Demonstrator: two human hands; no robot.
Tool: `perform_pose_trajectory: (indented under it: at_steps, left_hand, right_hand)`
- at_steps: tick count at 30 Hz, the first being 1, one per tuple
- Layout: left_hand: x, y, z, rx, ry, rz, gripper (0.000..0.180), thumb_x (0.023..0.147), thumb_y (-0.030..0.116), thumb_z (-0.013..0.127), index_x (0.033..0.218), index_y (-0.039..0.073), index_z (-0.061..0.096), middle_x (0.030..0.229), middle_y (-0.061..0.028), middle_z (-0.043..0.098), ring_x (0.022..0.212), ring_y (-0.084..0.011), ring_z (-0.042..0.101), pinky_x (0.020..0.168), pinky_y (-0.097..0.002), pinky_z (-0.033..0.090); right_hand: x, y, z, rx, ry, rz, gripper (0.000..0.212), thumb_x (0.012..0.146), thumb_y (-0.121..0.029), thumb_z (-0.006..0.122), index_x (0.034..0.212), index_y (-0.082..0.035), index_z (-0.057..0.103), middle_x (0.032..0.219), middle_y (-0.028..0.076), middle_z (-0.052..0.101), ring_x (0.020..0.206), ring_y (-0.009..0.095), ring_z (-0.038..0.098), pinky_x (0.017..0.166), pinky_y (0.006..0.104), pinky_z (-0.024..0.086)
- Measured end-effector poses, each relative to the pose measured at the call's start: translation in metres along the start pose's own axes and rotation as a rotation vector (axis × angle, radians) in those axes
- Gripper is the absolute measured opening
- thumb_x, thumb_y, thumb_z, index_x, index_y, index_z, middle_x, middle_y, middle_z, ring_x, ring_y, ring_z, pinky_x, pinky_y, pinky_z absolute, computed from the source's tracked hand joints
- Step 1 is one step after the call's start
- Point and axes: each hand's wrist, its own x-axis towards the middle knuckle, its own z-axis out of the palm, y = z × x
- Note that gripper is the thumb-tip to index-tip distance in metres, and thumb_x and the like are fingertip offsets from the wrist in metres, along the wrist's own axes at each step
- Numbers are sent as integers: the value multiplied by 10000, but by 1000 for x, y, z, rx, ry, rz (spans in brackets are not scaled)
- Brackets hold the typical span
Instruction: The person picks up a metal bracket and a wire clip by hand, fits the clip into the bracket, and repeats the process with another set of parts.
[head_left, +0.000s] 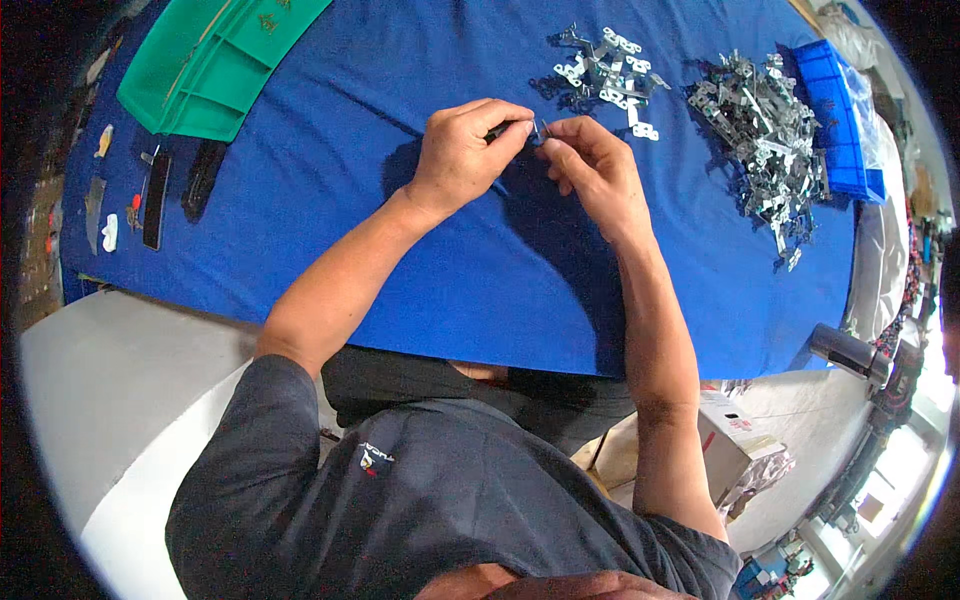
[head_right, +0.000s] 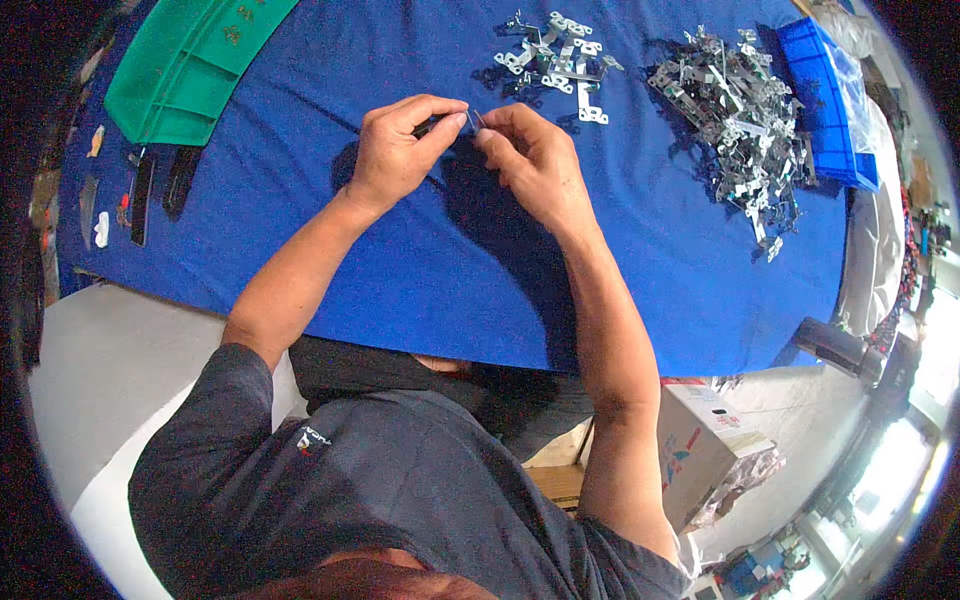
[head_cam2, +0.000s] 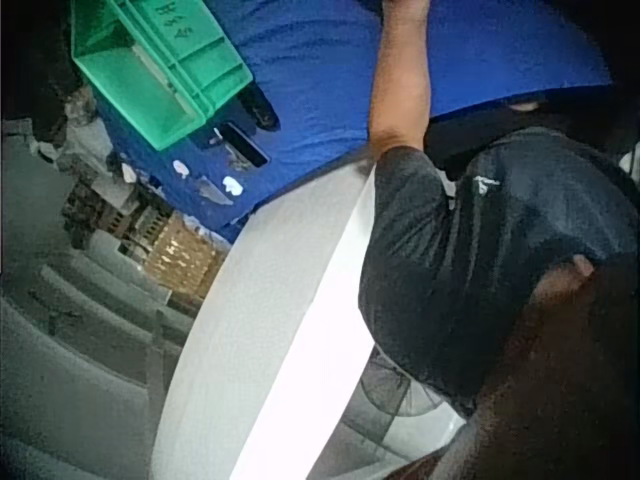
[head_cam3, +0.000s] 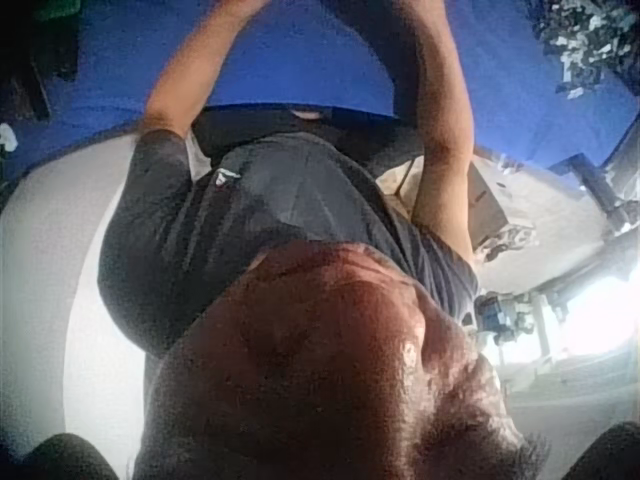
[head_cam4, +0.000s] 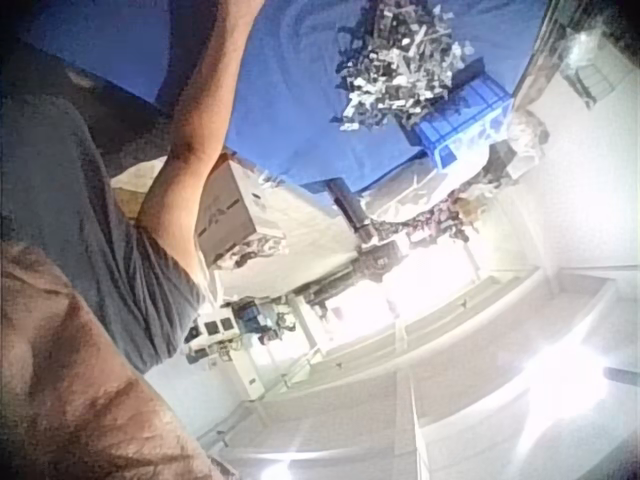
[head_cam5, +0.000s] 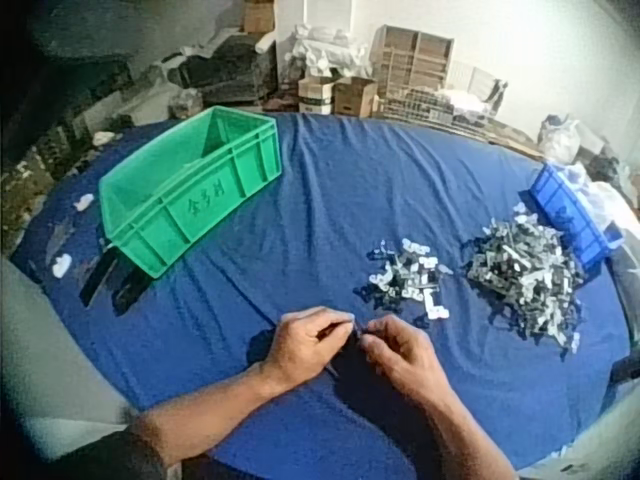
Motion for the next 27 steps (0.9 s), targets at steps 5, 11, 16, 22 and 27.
perform_pose_trajectory:
  at_steps: [5,11,16,22,27]
  left_hand:
    - [1,1,0,-6,-7,52,136,863,80,716,975,6,734,914,-118,743,805,-181,717,704,-283,544]
    - [-1,-2,2,17,-11,73,141,873,93,715,981,6,737,887,-94,744,739,-158,697,668,-273,541]
    - [6,-3,-3,-438,29,-453,164,928,141,680,1024,21,737,879,-44,736,608,-46,598,485,-179,450]
    - [3,-4,-3,-419,25,-421,179,933,148,672,1050,24,728,859,-32,728,595,-34,578,461,-174,426]
    - [2,-4,-1,-383,26,-392,161,930,134,678,1037,29,737,839,-14,718,614,-33,575,492,-181,440]
  right_hand:
    - [1,8,2,-98,66,-95,168,954,-140,626,1046,-2,608,826,43,647,697,103,579,614,263,481]
    - [2,0,2,8,244,-138,151,1001,-168,585,1050,-26,599,839,26,613,690,76,524,587,242,441]
    - [-3,-6,1,140,136,-40,192,1004,-183,581,1059,-2,614,806,21,642,681,67,542,586,234,442]
    - [-4,-7,5,2,59,15,198,988,-189,603,975,1,654,763,19,658,667,63,552,600,235,449]
    - [-3,-6,4,-15,66,5,197,982,-187,611,970,3,658,767,28,666,674,66,559,606,242,457]
